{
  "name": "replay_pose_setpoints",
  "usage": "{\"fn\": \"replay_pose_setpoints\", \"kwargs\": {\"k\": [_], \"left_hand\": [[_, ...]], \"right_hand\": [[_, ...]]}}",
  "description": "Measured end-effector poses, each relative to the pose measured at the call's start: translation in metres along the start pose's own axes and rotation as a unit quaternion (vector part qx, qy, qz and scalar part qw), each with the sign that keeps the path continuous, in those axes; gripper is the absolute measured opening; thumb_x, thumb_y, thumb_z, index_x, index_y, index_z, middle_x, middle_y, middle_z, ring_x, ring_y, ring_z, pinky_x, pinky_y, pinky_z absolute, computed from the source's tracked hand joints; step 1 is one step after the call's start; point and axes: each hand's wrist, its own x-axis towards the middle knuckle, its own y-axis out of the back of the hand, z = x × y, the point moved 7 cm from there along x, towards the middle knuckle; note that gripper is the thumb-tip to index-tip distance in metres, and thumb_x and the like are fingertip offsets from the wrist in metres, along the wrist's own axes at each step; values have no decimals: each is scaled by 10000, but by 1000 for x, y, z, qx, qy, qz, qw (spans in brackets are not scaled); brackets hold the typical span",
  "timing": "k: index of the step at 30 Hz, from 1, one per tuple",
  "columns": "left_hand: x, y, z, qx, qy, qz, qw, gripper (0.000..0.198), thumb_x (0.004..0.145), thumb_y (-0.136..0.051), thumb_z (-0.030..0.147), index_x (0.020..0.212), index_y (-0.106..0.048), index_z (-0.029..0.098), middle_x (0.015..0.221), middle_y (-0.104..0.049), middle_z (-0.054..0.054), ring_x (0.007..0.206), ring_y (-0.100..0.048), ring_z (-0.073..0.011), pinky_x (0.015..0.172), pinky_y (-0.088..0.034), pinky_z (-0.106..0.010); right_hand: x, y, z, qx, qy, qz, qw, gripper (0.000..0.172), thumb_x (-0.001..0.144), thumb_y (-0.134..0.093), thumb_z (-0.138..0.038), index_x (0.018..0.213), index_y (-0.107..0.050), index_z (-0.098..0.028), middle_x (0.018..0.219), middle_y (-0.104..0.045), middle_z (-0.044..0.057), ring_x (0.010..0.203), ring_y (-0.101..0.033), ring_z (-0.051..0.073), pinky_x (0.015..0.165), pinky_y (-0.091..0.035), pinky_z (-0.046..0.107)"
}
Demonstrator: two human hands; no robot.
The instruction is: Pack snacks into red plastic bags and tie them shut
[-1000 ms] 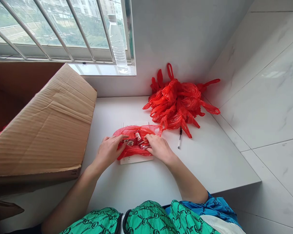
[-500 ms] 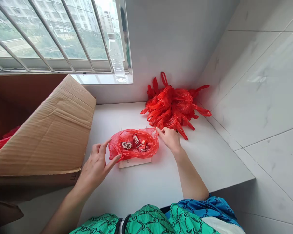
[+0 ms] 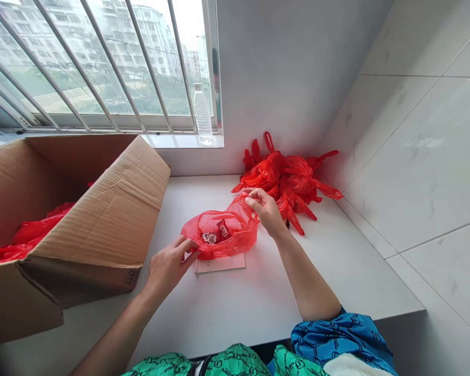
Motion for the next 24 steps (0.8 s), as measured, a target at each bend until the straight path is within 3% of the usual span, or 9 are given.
{"fn": "replay_pose_setpoints", "kwargs": {"k": [2,5,9,11,15,18,20,22,24], "left_hand": [[10,26,11,-150,-12,92,984,127,930,-610,335,864,-638,230,864,-589,9,616,-508,-103,575,-362,-227],[30,67,24,-397,-21,219,891,140,906,-662,355,896,-640,217,865,-584,1,737,-542,-111,682,-430,-211],[64,98,32,-607,-14,282,743,126,884,-698,324,964,-664,233,981,-666,-4,866,-607,-115,781,-475,-213],[77,105,31,-642,-10,294,707,142,870,-714,313,991,-679,248,1071,-688,-4,945,-635,-124,807,-491,-215],[98,99,25,-670,21,239,703,186,862,-719,346,1014,-694,241,1029,-710,-32,954,-674,-158,847,-522,-263],[104,98,21,-666,0,251,702,156,868,-705,358,954,-683,230,805,-651,5,792,-656,-134,808,-532,-262],[107,95,23,-655,-15,256,710,143,868,-700,358,920,-666,229,767,-602,25,716,-615,-107,778,-526,-243],[109,86,32,-621,-15,219,752,155,877,-685,371,925,-656,227,815,-607,17,714,-599,-103,770,-519,-242],[109,76,47,-546,-24,160,822,175,884,-667,383,946,-658,219,947,-640,-22,845,-631,-141,829,-520,-275]], "right_hand": [[6,-6,-9,125,-4,5,992,141,858,-620,-338,795,-565,-224,1140,-695,29,1068,-623,198,932,-482,352],[16,-8,-25,237,22,50,970,145,882,-594,-366,815,-582,-238,1038,-719,13,990,-657,194,903,-521,376],[24,-6,-47,260,110,111,953,158,913,-616,-411,889,-656,-260,1023,-700,-11,1082,-655,180,1034,-489,395],[24,-7,-54,247,143,117,951,136,916,-632,-405,943,-676,-279,1046,-703,-16,1138,-643,179,1092,-454,413],[23,-14,-56,210,144,59,965,275,904,-666,-396,1170,-666,-324,1260,-663,6,1224,-609,212,1119,-440,466],[20,-23,-52,176,135,8,975,506,879,-704,-400,1362,-553,-377,1399,-578,9,1276,-569,224,1114,-450,466],[19,-33,-45,135,120,-28,983,671,850,-739,-413,1454,-448,-404,1406,-570,22,1241,-588,231,1065,-490,459],[17,-47,-36,72,110,-60,990,797,806,-786,-416,1496,-387,-416,1452,-524,37,1184,-614,233,1030,-510,451],[14,-63,-28,-3,117,-84,990,846,758,-828,-408,1492,-406,-412,1538,-421,37,1228,-575,244,1040,-495,434]]}}
